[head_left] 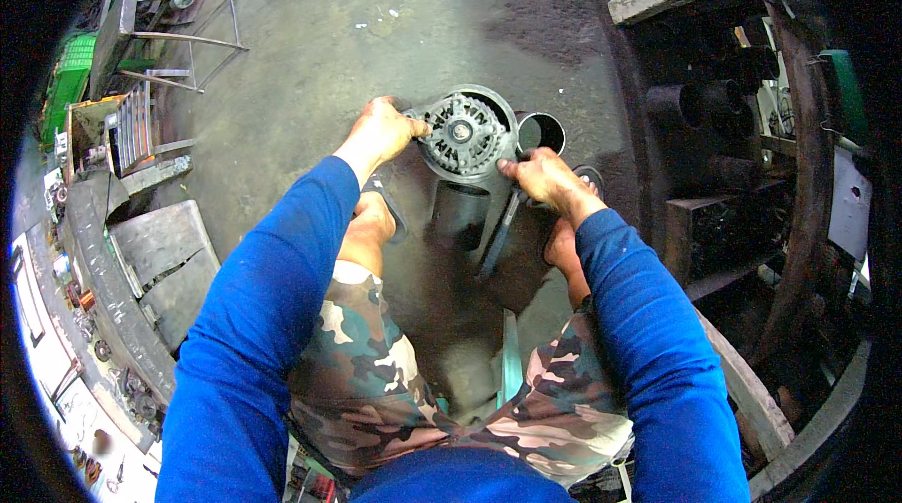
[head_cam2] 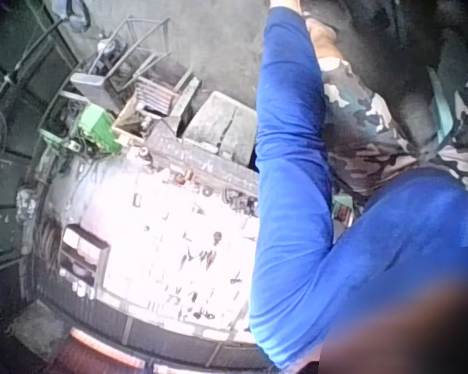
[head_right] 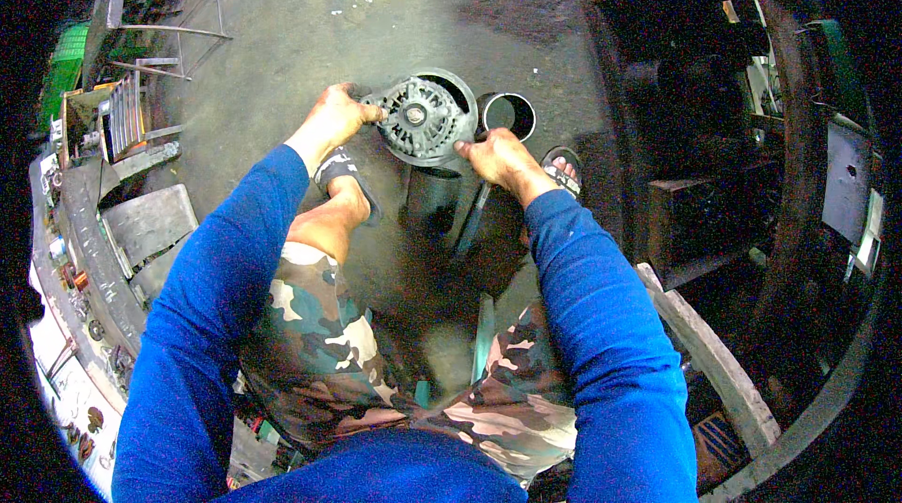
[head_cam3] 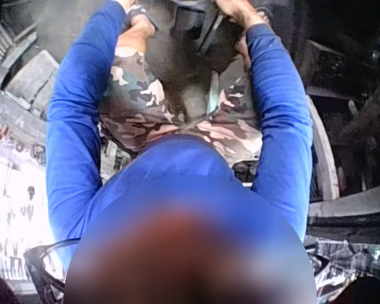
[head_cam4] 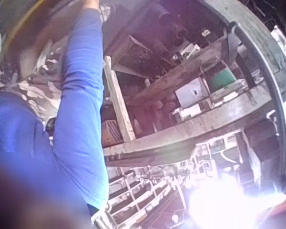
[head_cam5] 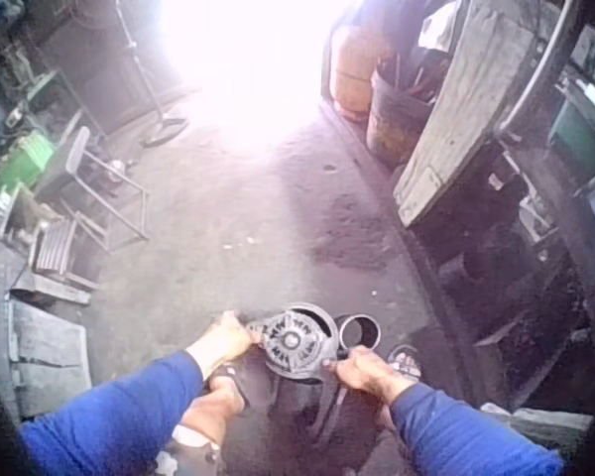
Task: The person repeatedly fits cylindrical metal sleeves onto a central mechanical component, using a hammer to tap them into place. They swap between different sleeves, reposition the assembly, and continue hammering to secure the parts.
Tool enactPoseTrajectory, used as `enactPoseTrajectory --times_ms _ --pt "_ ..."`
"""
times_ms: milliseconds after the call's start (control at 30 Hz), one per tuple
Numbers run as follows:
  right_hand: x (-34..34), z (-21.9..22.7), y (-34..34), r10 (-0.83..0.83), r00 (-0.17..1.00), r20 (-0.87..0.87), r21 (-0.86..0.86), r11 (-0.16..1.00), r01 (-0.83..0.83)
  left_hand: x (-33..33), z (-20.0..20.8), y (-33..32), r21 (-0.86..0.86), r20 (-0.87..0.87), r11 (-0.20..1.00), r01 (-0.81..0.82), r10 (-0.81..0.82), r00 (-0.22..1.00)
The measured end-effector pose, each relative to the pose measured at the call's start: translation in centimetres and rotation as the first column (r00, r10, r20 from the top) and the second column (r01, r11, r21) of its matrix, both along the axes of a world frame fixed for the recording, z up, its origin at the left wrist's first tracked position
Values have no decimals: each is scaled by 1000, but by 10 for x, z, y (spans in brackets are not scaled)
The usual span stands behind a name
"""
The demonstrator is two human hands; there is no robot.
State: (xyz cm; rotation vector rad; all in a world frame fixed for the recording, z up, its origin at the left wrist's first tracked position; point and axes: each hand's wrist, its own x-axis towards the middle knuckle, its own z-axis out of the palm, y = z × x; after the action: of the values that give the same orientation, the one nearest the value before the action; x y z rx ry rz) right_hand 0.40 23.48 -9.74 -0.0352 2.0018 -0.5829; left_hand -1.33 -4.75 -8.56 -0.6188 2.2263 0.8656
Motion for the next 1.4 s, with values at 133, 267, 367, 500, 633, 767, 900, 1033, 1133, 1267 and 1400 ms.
enactPoseTrajectory --times_ms 133,267,367,500,633,767,900,1033,1133,1267,1400 --pt "17 -10 -1 -200 976 84 -79 975 207 2 -5 4 -42 -52 997 -66 63 997" --pt "27 -24 -1 -203 971 127 -59 976 211 7 -3 10 -82 -94 993 -82 75 993" --pt "31 -28 1 -153 981 122 -108 980 166 7 1 10 -51 -100 999 5 -11 995" --pt "35 -23 3 -194 968 162 -131 968 216 5 2 10 -66 -129 984 167 -174 976" --pt "37 -17 5 -176 972 157 -179 963 203 3 2 12 -75 -127 983 168 -177 976" --pt "43 -15 8 -241 958 154 -233 934 272 2 6 14 -137 -153 970 199 -220 964" --pt "47 -19 10 -278 949 148 -198 932 304 2 10 16 -148 -138 966 212 -232 963" --pt "48 -22 11 -278 954 108 -219 930 296 0 9 18 -162 -150 975 154 -179 972" --pt "45 -20 10 -236 970 61 -198 950 243 -3 9 14 -164 -146 979 123 -147 978" --pt "34 -15 4 -274 956 -102 -190 949 252 -8 9 6 -104 -207 993 56 -77 975" --pt "16 -10 -6 -180 967 -183 -112 981 161 -16 0 -2 -66 -211 997 -25 10 977"
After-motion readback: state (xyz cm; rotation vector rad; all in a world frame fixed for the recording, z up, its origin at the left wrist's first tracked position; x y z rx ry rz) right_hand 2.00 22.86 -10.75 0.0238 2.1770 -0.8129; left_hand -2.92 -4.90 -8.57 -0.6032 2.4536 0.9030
